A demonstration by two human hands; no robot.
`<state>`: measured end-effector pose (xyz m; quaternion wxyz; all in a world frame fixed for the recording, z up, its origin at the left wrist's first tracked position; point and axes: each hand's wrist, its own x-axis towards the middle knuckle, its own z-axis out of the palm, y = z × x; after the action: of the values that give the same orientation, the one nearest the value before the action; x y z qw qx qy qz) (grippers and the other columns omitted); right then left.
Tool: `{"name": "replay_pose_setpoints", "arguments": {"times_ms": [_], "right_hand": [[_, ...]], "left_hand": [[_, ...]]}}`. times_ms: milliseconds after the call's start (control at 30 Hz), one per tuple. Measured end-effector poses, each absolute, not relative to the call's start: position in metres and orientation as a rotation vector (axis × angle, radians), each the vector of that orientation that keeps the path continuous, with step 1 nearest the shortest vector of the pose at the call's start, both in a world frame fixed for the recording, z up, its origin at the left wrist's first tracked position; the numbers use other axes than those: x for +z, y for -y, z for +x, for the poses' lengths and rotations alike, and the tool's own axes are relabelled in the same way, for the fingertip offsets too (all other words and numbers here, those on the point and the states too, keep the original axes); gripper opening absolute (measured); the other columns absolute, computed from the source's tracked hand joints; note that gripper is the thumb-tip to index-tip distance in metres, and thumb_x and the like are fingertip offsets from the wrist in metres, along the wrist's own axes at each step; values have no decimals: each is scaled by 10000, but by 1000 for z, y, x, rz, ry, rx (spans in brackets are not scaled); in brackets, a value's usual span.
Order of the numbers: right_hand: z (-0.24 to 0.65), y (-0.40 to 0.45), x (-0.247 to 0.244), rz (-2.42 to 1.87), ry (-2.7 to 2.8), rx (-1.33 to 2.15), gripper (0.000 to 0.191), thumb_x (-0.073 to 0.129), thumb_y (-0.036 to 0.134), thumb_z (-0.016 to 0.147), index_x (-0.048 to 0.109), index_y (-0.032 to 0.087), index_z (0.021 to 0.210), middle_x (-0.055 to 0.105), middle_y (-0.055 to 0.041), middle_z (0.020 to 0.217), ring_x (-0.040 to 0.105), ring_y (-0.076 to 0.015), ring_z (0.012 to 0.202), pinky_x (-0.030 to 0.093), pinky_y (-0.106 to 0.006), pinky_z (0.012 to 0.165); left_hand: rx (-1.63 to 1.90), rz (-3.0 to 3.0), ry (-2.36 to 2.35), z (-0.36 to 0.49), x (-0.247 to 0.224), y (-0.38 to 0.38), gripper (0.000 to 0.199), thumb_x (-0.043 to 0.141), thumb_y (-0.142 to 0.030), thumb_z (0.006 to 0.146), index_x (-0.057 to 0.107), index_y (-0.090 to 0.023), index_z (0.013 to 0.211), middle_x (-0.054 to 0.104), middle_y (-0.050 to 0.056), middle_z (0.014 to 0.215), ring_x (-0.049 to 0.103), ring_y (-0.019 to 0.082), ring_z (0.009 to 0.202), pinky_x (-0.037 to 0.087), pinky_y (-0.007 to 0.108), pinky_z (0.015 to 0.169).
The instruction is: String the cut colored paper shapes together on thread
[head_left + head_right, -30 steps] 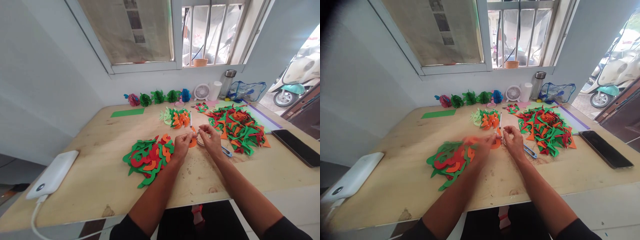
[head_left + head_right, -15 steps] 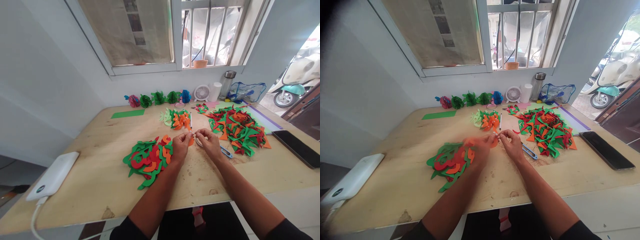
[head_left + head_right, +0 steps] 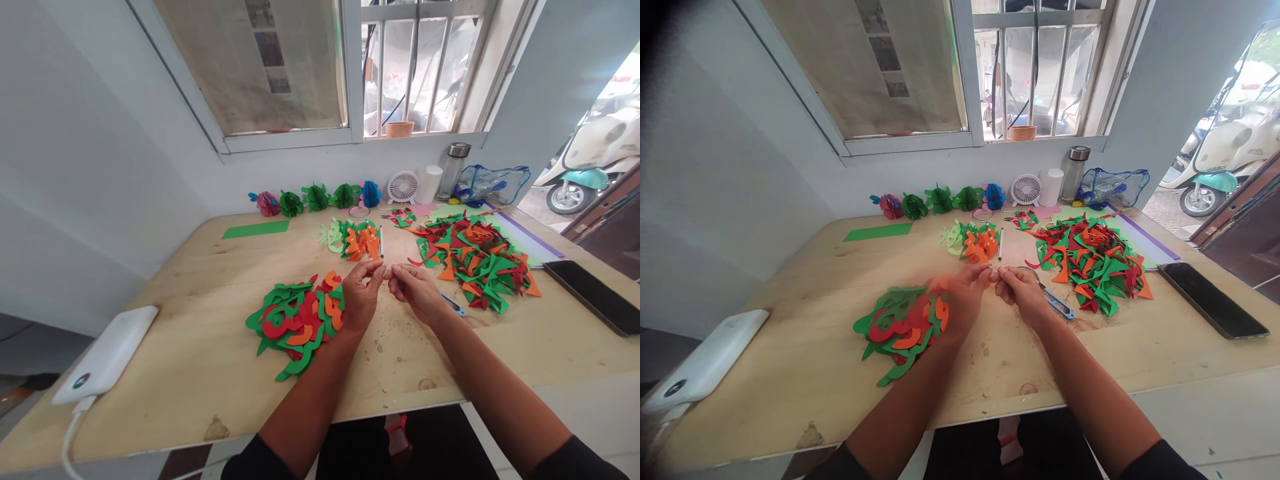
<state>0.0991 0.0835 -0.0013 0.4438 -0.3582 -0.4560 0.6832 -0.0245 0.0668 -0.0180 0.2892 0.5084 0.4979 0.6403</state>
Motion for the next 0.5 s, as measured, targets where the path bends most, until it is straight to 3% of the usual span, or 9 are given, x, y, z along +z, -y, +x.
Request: {"name": "replay_pose_setpoints", "arguments": {"times_ms": [500], "right_hand": [[104, -85, -2, -795, 1088, 1790, 245, 716, 369, 699, 605, 159, 641, 487, 41, 485, 332, -41, 411, 182, -197, 399]], "left_hand": [[1676, 1585, -1392, -24, -30, -69, 221, 587, -313, 816, 692, -204, 977, 701, 53, 933, 650, 150, 830, 519, 272, 760]]}}
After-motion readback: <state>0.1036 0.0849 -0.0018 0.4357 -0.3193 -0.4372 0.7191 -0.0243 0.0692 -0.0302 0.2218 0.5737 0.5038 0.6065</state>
